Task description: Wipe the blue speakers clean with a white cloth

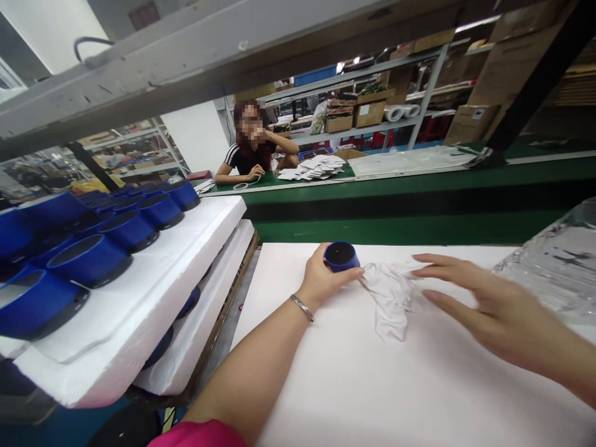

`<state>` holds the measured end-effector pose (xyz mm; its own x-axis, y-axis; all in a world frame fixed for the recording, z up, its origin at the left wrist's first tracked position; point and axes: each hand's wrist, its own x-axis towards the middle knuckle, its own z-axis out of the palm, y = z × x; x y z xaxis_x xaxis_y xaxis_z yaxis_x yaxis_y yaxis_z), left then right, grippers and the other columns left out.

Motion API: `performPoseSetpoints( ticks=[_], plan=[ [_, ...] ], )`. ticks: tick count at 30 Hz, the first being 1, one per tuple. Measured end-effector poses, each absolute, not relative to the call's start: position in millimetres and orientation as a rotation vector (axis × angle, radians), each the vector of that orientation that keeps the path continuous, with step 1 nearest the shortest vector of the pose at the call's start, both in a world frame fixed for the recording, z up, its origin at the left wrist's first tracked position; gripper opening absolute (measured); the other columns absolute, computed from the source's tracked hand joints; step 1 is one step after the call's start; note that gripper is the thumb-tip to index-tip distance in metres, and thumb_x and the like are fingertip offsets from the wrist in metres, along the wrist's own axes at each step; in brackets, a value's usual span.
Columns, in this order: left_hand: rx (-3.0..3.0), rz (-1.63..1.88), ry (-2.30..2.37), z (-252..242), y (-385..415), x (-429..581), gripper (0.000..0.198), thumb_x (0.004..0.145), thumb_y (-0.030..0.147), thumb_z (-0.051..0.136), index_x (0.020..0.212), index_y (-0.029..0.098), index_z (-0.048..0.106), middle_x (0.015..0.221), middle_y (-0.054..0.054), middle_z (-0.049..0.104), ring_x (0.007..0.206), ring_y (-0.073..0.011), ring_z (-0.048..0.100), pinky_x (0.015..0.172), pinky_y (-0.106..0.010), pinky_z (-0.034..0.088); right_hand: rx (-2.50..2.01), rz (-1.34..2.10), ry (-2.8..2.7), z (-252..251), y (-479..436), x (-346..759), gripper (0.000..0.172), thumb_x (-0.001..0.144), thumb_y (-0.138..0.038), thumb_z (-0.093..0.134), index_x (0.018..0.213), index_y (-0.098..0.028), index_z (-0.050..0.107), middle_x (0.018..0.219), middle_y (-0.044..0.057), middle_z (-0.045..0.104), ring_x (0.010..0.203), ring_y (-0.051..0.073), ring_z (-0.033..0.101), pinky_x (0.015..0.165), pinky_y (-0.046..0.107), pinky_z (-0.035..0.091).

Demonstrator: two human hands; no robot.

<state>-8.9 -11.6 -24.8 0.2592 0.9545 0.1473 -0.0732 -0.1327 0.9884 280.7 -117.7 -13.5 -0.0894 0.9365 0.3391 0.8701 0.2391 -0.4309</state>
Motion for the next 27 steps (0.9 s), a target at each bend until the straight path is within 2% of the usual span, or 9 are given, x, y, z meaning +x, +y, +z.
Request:
performPoseSetpoints(
  ticks=[3, 5, 8, 11, 15, 18, 20, 24, 27],
  plan=[
    [1.432, 1.122, 0.879, -24, -13, -11, 0.06, 0.06, 0.033, 0.105, 0.106, 0.02, 0.069, 0.102, -0.003, 0.075, 0.097, -0.0209, 0.069, 0.093, -0.036, 0.055, -1.574, 0.409, -2.145, -21, -89, 246, 0.049, 0.101, -0.052, 0.052, 0.142, -0.036, 0.071, 0.158, 0.008, 0.063, 0.149, 0.034, 0.053, 0.119, 0.054, 0.053],
    [1.484, 1.098, 0.887, -25, -14, -12, 0.063, 0.058, 0.032, 0.106, 0.107, 0.019, 0.07, 0.105, -0.004, 0.076, 0.1, -0.0221, 0.07, 0.095, -0.037, 0.056, -1.614, 0.449, -2.173, -27, -73, 237, 0.052, 0.093, -0.046, 0.058, 0.141, -0.035, 0.072, 0.146, 0.009, 0.071, 0.141, 0.036, 0.06, 0.114, 0.053, 0.056],
    [1.567, 1.043, 0.941, -24, -12, -11, 0.066, 0.056, 0.027, 0.106, 0.111, 0.02, 0.071, 0.116, -0.007, 0.076, 0.108, -0.0254, 0.071, 0.101, -0.04, 0.056, -1.747, 0.487, -2.131, -29, -58, 242, 0.041, 0.087, -0.043, 0.057, 0.118, -0.028, 0.08, 0.114, 0.011, 0.08, 0.097, 0.033, 0.077, 0.081, 0.044, 0.065],
    [1.731, 0.934, 1.041, -23, -10, -8, 0.062, 0.056, 0.025, 0.105, 0.108, 0.021, 0.073, 0.121, -0.007, 0.075, 0.115, -0.0283, 0.07, 0.108, -0.043, 0.055, -1.865, 0.409, -2.049, -12, -44, 257, 0.036, 0.088, -0.046, 0.054, 0.1, -0.025, 0.079, 0.098, 0.01, 0.08, 0.073, 0.029, 0.073, 0.063, 0.039, 0.058],
    [1.929, 0.792, 1.127, -22, -8, -6, 0.052, 0.061, 0.034, 0.101, 0.105, 0.023, 0.075, 0.12, -0.007, 0.075, 0.119, -0.0311, 0.068, 0.11, -0.045, 0.055, -1.818, 0.104, -2.038, 13, -24, 251, 0.035, 0.087, -0.043, 0.057, 0.101, -0.023, 0.082, 0.104, 0.015, 0.078, 0.095, 0.036, 0.069, 0.081, 0.047, 0.057],
    [1.964, 0.76, 1.137, -22, -8, -6, 0.052, 0.061, 0.038, 0.099, 0.104, 0.023, 0.073, 0.114, -0.006, 0.075, 0.113, -0.0311, 0.068, 0.106, -0.045, 0.055, -1.627, -0.027, -2.164, 8, -23, 218, 0.033, 0.088, -0.03, 0.056, 0.102, -0.021, 0.085, 0.095, 0.015, 0.074, 0.095, 0.034, 0.063, 0.092, 0.05, 0.055],
    [1.977, 0.704, 1.174, -23, -7, -6, 0.048, 0.061, 0.04, 0.097, 0.096, 0.022, 0.07, 0.104, -0.006, 0.073, 0.101, -0.0302, 0.068, 0.094, -0.044, 0.057, -1.49, -0.046, -2.249, -4, -31, 195, 0.037, 0.087, -0.024, 0.054, 0.108, -0.022, 0.085, 0.097, 0.016, 0.073, 0.097, 0.033, 0.063, 0.09, 0.048, 0.057],
    [2.028, 0.668, 1.147, -25, -4, -5, 0.038, 0.063, 0.029, 0.09, 0.09, 0.022, 0.064, 0.099, -0.005, 0.07, 0.094, -0.0281, 0.066, 0.085, -0.04, 0.056, -1.341, 0.018, -2.264, -19, -45, 180, 0.046, 0.097, -0.04, 0.052, 0.128, -0.024, 0.082, 0.144, 0.019, 0.065, 0.124, 0.038, 0.065, 0.088, 0.048, 0.063],
    [2.039, 0.675, 1.123, -26, -3, -4, 0.04, 0.062, 0.027, 0.091, 0.093, 0.023, 0.066, 0.1, -0.004, 0.072, 0.099, -0.0284, 0.066, 0.093, -0.04, 0.055, -1.404, 0.263, -2.172, -13, -37, 186, 0.041, 0.097, -0.05, 0.051, 0.112, -0.028, 0.083, 0.131, 0.015, 0.07, 0.103, 0.031, 0.073, 0.081, 0.044, 0.063]
  ],
)
